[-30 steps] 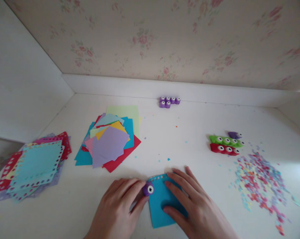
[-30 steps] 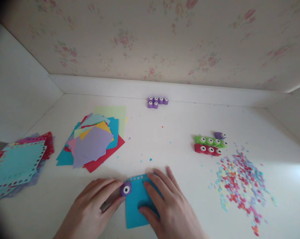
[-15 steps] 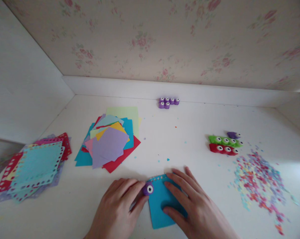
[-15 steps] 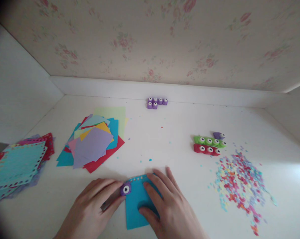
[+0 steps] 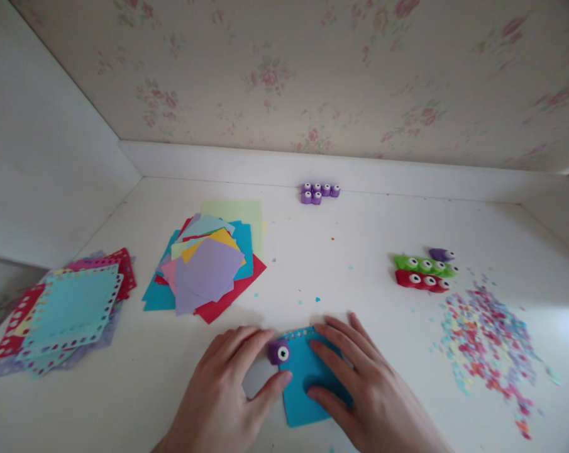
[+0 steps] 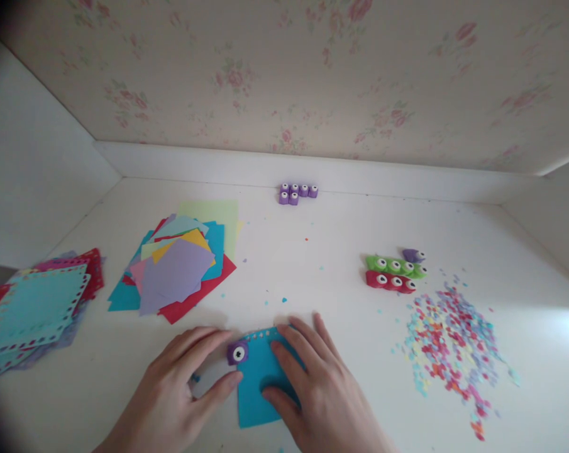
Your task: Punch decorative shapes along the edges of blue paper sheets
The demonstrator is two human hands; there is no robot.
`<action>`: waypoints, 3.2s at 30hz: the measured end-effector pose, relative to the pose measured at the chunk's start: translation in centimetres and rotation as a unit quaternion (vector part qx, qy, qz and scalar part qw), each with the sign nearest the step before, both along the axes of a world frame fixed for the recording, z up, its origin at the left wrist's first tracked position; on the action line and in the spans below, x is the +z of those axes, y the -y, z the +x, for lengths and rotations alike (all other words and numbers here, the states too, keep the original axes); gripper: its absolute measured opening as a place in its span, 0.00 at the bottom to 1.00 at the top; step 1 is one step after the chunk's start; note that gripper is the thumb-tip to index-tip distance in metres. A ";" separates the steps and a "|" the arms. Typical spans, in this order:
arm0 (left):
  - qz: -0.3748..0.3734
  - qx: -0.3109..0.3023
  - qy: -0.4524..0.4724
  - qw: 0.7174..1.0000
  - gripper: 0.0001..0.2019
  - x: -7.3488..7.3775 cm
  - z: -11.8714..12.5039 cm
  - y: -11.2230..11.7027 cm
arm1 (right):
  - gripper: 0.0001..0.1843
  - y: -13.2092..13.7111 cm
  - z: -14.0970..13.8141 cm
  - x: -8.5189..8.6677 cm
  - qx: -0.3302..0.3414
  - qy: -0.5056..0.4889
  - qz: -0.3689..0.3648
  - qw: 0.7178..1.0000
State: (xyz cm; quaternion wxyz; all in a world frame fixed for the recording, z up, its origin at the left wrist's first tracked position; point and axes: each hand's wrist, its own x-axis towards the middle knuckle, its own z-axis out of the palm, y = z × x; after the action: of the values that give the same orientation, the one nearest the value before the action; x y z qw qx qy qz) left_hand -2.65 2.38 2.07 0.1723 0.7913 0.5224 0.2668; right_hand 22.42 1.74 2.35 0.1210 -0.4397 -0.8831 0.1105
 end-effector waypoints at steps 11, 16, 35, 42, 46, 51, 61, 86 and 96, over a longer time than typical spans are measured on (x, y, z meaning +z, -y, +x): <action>-0.047 0.020 0.001 0.999 0.08 0.0 1.8 -0.4 | 0.24 0.2 -0.4 0.7 -0.019 -0.005 -0.023 1.000; -0.083 0.016 -0.025 0.996 0.08 0.4 2.1 -1.3 | 0.23 0.2 -0.7 1.2 -0.030 -0.006 -0.043 0.999; -0.078 -0.007 0.084 0.993 0.12 -0.1 -1.6 -0.4 | 0.23 1.1 -0.6 0.4 -0.048 -0.043 -0.056 0.996; -0.023 -0.018 0.043 0.999 0.13 -0.7 -2.6 0.8 | 0.24 1.2 -0.5 -0.2 -0.051 -0.044 -0.057 0.996; -0.003 -0.022 0.067 0.997 0.08 -1.1 -2.4 0.9 | 0.23 1.5 -0.8 0.1 -0.062 -0.070 -0.044 0.995; 0.012 -0.071 0.095 0.993 0.10 0.0 -0.8 1.1 | 0.22 2.4 -2.2 1.8 -0.068 -0.217 -0.057 0.972; 0.039 -0.109 0.109 0.987 0.13 0.2 1.9 1.3 | 0.08 2.9 -2.2 3.5 -0.122 -0.334 -0.116 0.927; 0.037 -0.200 -0.033 0.978 0.10 -0.7 1.6 2.7 | 0.19 -12.7 15.9 2.3 -0.489 0.142 0.032 0.860; 0.034 -0.191 -0.031 0.981 0.09 -0.7 1.8 2.9 | 0.19 -14.3 12.6 3.2 -0.441 0.150 0.043 0.884</action>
State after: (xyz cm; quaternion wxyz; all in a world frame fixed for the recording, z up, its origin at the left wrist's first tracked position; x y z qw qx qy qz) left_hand -0.85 -0.51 1.39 0.1764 0.8897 0.3578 0.2219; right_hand 35.00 16.01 5.59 0.0421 -0.7893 -0.6097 -0.0601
